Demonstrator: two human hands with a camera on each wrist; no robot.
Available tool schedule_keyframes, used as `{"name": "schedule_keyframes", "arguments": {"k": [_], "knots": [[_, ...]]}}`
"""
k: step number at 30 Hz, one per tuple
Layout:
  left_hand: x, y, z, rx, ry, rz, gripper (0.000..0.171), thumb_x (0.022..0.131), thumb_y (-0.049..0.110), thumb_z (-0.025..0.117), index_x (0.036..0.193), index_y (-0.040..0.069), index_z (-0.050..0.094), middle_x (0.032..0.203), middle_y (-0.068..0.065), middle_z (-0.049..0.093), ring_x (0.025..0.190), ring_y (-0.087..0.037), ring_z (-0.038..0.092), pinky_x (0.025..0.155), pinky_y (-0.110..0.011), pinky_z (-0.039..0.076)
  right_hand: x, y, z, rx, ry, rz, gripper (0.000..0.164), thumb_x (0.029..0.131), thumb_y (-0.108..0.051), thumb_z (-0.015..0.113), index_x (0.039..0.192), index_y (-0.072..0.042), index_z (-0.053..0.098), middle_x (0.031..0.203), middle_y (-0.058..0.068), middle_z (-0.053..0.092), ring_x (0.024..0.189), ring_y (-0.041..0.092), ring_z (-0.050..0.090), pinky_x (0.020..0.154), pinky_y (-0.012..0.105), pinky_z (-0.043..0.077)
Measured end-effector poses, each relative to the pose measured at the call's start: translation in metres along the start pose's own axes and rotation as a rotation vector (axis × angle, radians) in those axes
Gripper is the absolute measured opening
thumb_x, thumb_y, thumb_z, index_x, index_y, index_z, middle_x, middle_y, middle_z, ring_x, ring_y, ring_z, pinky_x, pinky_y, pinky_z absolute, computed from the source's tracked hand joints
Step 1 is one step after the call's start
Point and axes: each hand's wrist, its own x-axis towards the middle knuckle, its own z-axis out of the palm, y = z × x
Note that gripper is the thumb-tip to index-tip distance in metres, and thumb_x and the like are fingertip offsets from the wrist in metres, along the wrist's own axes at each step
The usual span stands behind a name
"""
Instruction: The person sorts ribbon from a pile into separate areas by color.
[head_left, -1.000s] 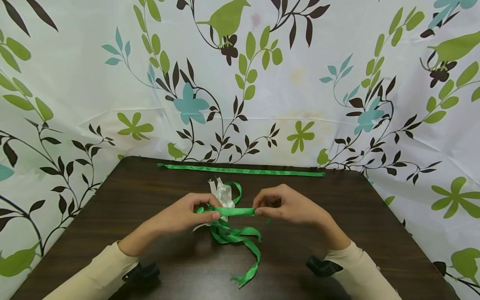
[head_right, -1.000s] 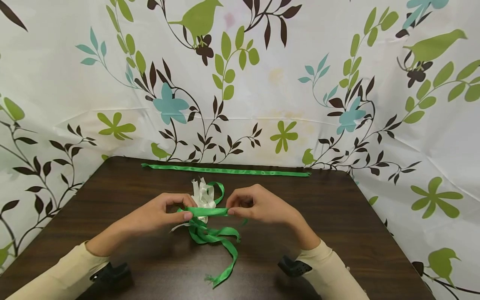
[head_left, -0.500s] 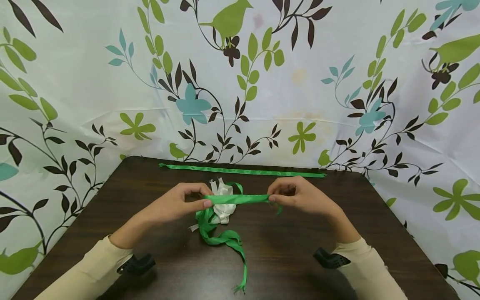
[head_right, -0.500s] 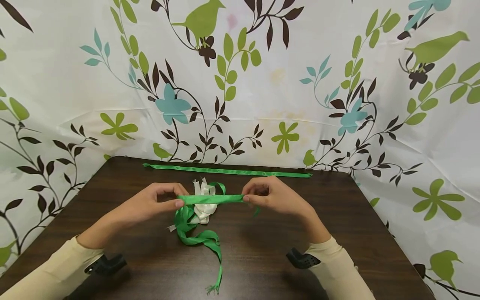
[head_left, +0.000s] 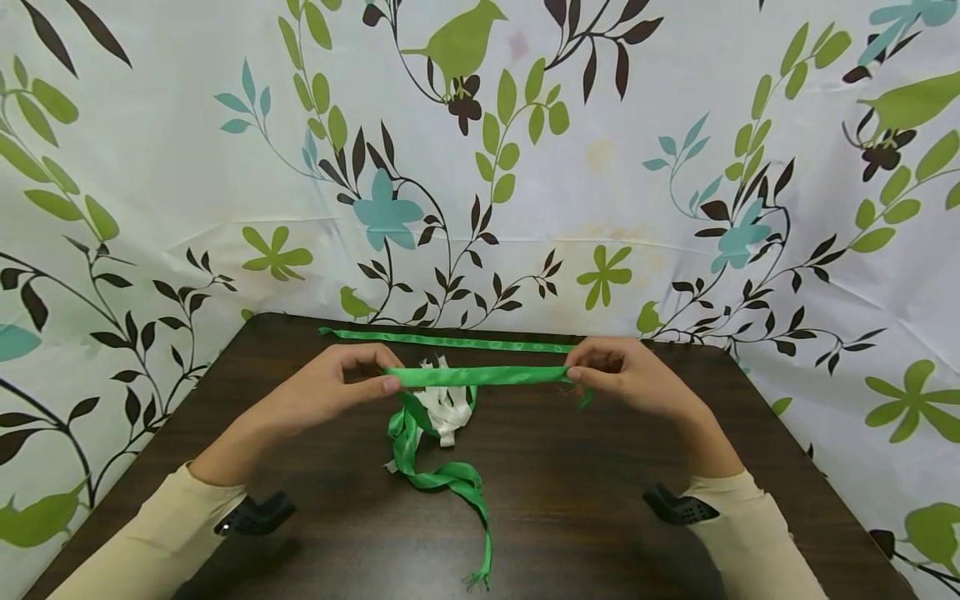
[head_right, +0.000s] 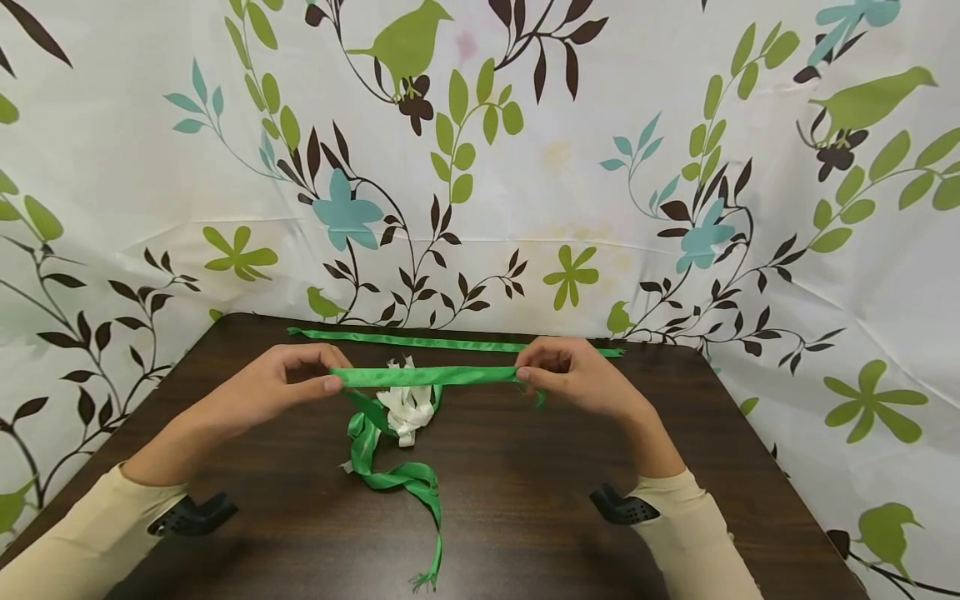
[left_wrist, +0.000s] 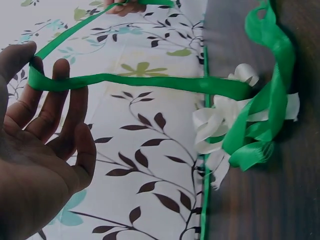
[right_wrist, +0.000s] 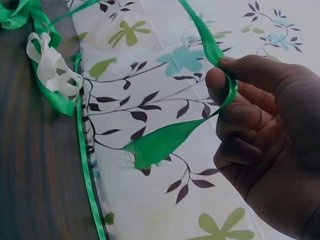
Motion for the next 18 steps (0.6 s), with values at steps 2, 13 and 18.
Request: {"name": "schedule_keyframes", "arguments": {"k": [2, 13, 18], "knots": [[-0.001, 0.001, -0.004, 0.015, 0.013, 0.004, 0.008, 0.100, 0.015, 0.068, 0.105, 0.011, 0.073, 0.108, -0.006, 0.067, 0.098, -0.029, 0.060, 0.081, -0.039, 0.050, -0.001, 0.002, -0.003, -0.017, 0.015, 0.000, 0.010, 0.102, -0.011, 0.066, 0.107, -0.017, 0.071, 0.082, 0.012, 0.071, 0.064, 0.025, 0.066, 0.051, 0.037, 0.045], [-0.006, 0.007, -0.018, 0.012, 0.052, -0.005, 0.007, 0.101, 0.013, 0.066, 0.105, 0.014, 0.072, 0.111, -0.008, 0.066, 0.099, -0.029, 0.059, 0.078, -0.038, 0.051, -0.010, 0.011, -0.020, -0.034, 0.121, 0.097, 0.008, 0.101, -0.018, 0.068, 0.108, -0.015, 0.071, 0.080, 0.012, 0.070, 0.052, 0.028, 0.045, 0.045, 0.035, 0.039], [-0.009, 0.010, -0.026, 0.035, 0.082, -0.011, 0.006, 0.101, 0.013, 0.066, 0.101, 0.010, 0.071, 0.113, -0.008, 0.066, 0.101, -0.029, 0.058, 0.077, -0.039, 0.050, -0.016, 0.015, -0.030, -0.012, 0.194, 0.151, 0.011, 0.101, -0.014, 0.067, 0.110, -0.009, 0.070, 0.083, 0.020, 0.069, 0.055, 0.031, 0.046, 0.049, 0.041, 0.040]]}}
